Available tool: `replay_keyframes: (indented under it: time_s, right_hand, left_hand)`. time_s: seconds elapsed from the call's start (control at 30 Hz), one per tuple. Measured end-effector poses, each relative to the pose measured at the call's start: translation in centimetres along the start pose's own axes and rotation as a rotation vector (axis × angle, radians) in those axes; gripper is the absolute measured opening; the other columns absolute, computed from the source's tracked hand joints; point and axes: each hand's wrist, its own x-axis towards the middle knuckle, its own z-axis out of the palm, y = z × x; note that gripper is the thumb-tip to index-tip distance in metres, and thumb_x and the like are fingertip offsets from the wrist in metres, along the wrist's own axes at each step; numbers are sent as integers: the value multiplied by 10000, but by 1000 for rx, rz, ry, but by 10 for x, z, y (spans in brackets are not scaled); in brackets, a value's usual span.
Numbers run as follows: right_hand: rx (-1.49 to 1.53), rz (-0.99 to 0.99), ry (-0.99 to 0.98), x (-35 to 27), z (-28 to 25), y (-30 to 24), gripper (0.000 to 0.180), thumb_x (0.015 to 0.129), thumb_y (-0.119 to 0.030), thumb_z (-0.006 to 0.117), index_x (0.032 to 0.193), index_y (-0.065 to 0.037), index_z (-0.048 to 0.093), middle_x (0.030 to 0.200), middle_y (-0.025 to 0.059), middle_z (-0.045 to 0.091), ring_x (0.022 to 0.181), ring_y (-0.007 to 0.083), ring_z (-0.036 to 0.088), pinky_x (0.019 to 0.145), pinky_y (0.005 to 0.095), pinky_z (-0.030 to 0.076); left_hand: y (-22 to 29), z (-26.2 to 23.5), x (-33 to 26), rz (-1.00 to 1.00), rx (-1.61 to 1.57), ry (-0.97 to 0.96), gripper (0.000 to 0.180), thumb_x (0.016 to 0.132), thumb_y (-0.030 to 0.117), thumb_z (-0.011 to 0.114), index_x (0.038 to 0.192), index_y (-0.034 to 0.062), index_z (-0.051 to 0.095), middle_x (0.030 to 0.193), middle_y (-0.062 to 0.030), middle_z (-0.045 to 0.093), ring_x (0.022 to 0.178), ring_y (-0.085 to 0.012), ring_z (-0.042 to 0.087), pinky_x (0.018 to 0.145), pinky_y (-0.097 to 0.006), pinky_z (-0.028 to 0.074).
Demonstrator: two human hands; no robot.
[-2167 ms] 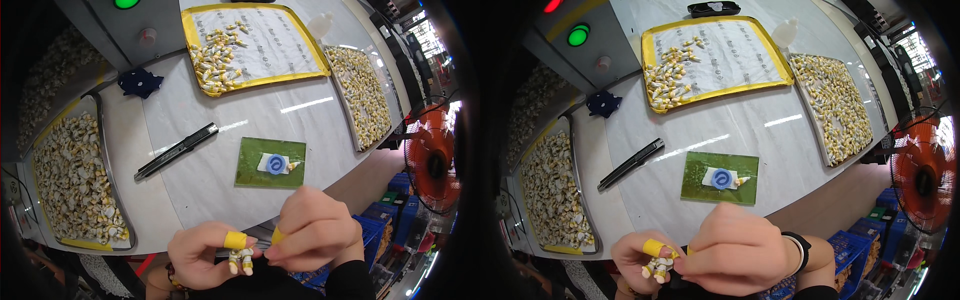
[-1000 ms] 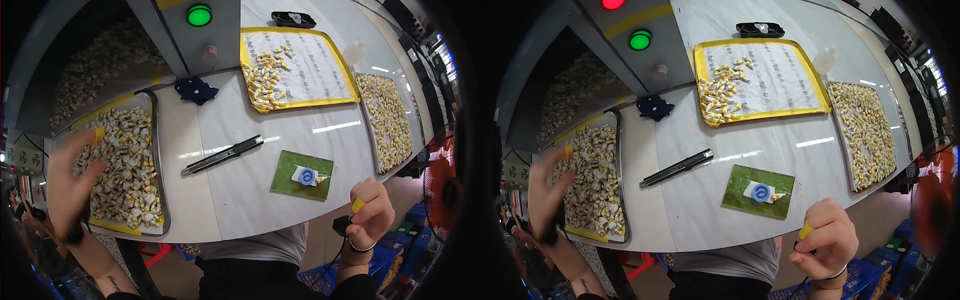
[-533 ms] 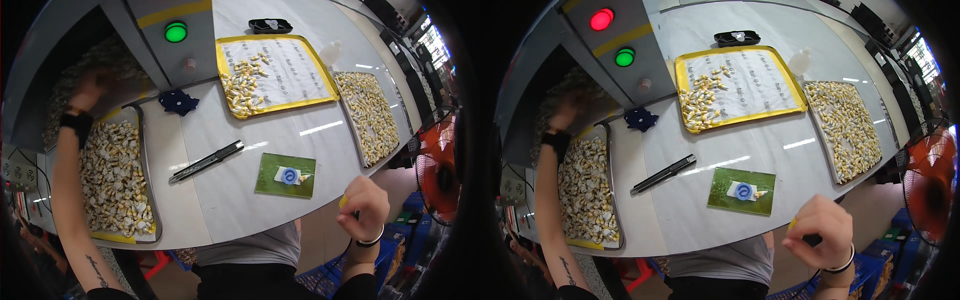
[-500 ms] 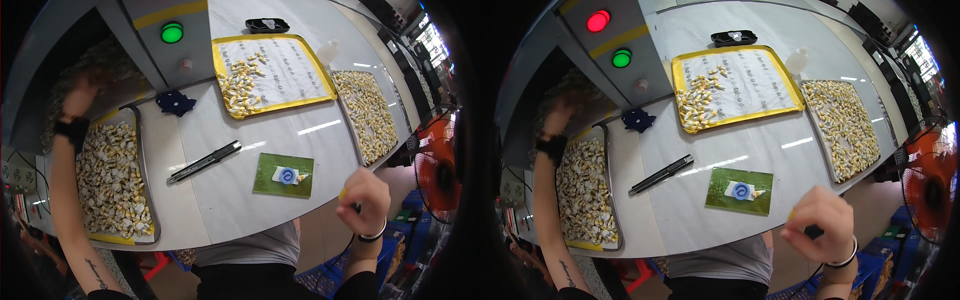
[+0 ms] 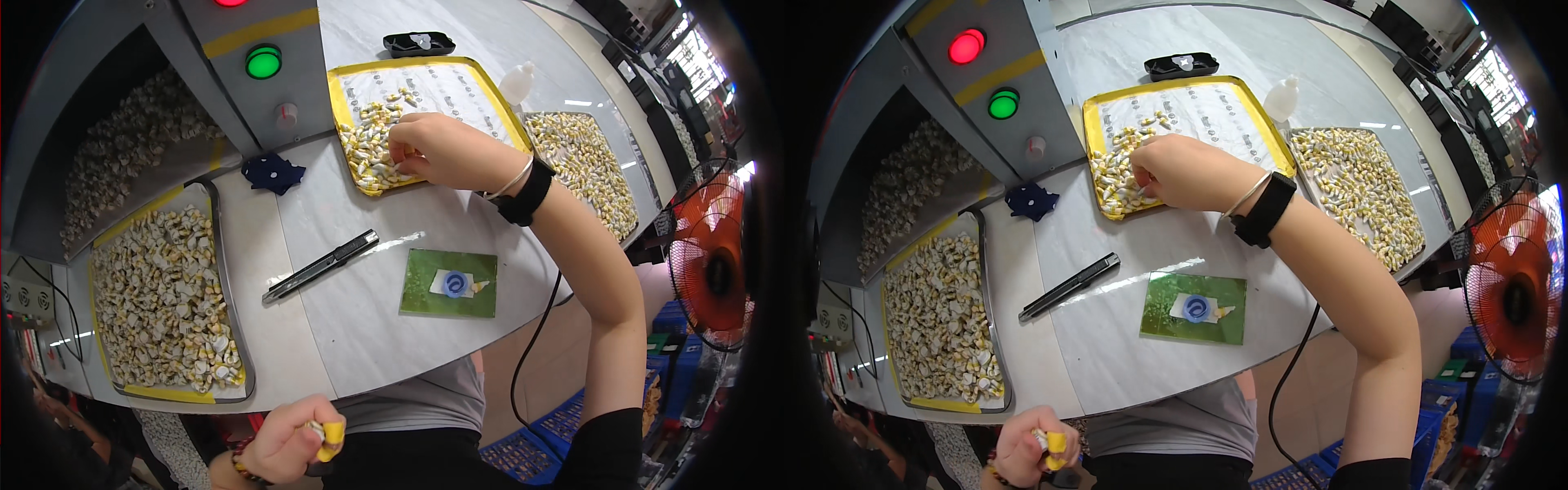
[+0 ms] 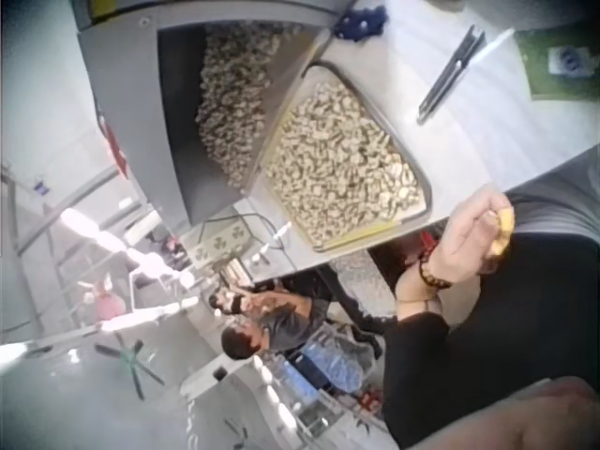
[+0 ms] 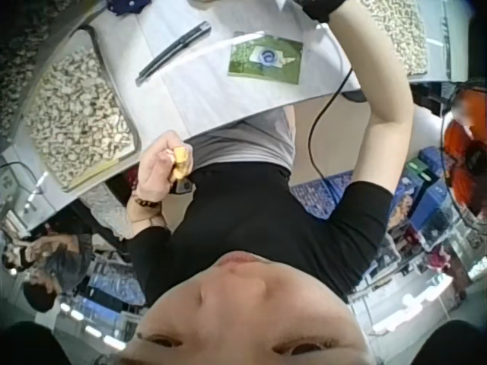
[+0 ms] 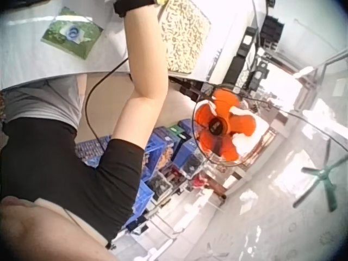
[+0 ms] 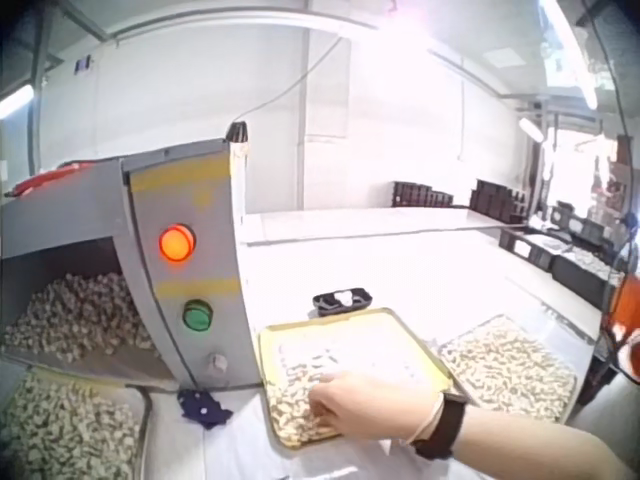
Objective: The person sits at a workstation and repeatedly picks up small, white, spiral-shaped objects from a tray. They use a yellow tool to manipulate and assemble these objects, occasionally picking up a small white component from a green mat. The assembled items are placed back onto the tray.
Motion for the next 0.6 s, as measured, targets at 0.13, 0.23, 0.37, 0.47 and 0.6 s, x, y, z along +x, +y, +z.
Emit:
replay_keyframes:
  time_s: [0.13,0.23,0.37,0.47,0.6]
  right_hand:
    - [-190,-37,183,-16,10,8,126,810,-88,630,871,2,564,834,156,607,811,323,597,743,388,474]
    - [50,76,237,-43,-9,-23,120,805,-63,629,869,-14,539,758,145,595,735,296,606,667,376,473]
    - [103,-4,243,-94,-13,-58,101,759,4,623,835,-49,583,684,98,572,646,255,600,569,341,469]
    - [-18,-46,218,-120,2,-70,161,711,-2,644,862,-44,608,689,81,576,651,233,601,595,334,487]
    - [-126,-77,190,-134,11,-76,198,689,-29,637,886,-23,621,772,68,581,730,221,589,630,312,500]
  left_hand:
    - [-21,9,28,185,-212,-5,236,973,203,500,924,-27,519,767,-111,560,538,-104,456,497,-225,367]
    - [-32,14,40,255,-147,24,335,980,315,461,990,-18,495,721,-77,495,573,-104,409,512,-238,347]
    - [-26,26,58,182,-218,35,483,961,431,451,1145,-14,477,721,-63,467,587,-122,377,503,-245,344]
    - [-20,30,61,152,-195,21,504,955,383,490,1251,-22,441,735,-78,492,595,-136,411,534,-271,413]
    - [-28,18,59,252,-171,-129,535,931,308,566,1312,-31,403,898,-111,540,745,-174,546,665,-288,488]
